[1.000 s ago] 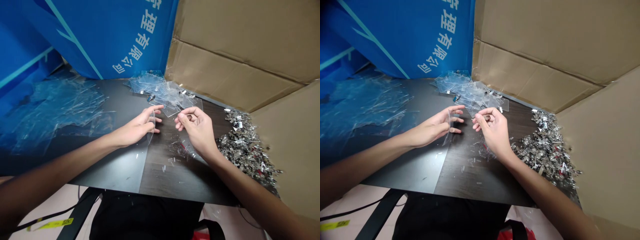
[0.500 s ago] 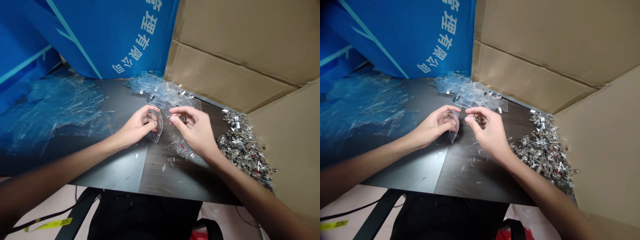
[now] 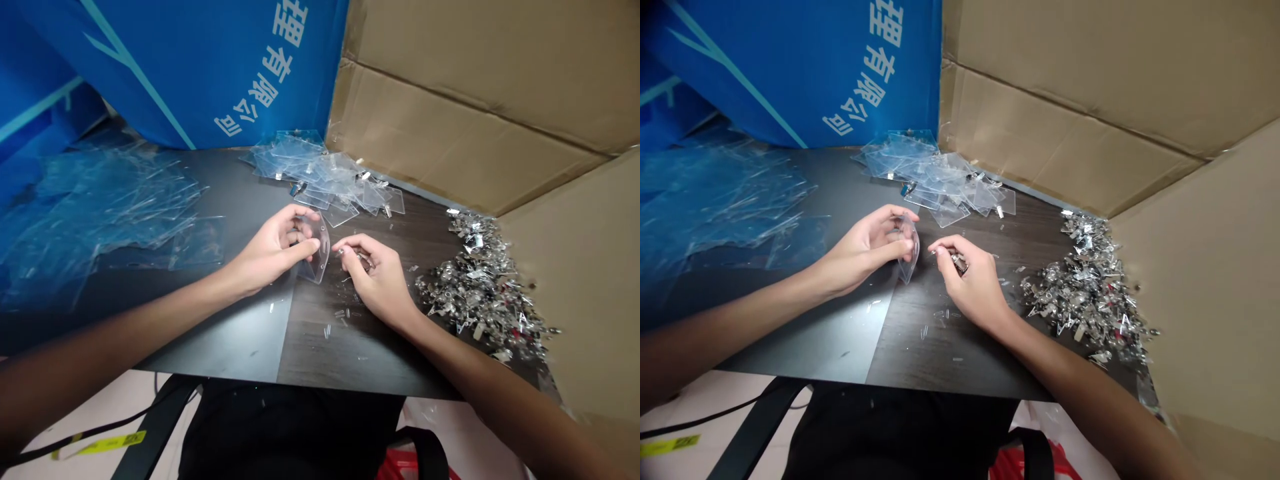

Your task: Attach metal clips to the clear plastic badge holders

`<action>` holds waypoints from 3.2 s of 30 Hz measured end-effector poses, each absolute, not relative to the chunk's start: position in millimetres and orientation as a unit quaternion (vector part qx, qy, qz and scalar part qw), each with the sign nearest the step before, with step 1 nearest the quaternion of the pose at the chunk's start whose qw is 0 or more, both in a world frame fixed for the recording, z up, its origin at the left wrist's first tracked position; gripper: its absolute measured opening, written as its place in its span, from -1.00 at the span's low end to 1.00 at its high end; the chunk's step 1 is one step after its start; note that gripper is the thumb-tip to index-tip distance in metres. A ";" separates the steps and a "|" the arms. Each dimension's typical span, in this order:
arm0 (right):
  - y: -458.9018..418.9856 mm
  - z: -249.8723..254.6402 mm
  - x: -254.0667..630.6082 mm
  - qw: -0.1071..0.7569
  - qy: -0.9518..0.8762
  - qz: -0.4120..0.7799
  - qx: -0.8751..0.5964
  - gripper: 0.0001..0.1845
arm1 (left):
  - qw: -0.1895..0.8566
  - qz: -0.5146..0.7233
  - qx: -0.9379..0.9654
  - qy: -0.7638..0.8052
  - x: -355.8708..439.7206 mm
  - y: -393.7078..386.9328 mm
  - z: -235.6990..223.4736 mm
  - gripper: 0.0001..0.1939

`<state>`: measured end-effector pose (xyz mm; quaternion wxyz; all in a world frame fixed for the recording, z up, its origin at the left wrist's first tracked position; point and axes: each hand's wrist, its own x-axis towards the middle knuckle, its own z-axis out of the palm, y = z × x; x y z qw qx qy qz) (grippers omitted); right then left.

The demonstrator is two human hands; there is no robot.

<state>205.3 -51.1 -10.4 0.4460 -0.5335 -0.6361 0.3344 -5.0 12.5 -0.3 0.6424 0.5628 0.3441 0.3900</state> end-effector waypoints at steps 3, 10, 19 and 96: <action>-52.7 -7.9 205.9 0.422 -0.642 0.344 -0.540 -0.75 | 0.651 0.392 0.553 0.341 -4.8 13.4 -3.6 -0.51; -54.3 -10.7 204.3 0.412 -0.645 0.414 -0.492 -0.70 | 0.663 0.378 0.554 0.331 -5.1 13.5 -4.1 -0.46; -48.4 -9.7 207.4 0.428 -0.641 0.460 -0.441 -0.57 | 0.647 0.358 0.597 0.311 -6.9 13.8 -2.1 -0.45; -32.2 -14.7 212.7 0.455 -0.640 0.251 -0.566 -0.75 | 0.510 0.394 0.636 0.424 -57.2 86.0 45.4 -0.45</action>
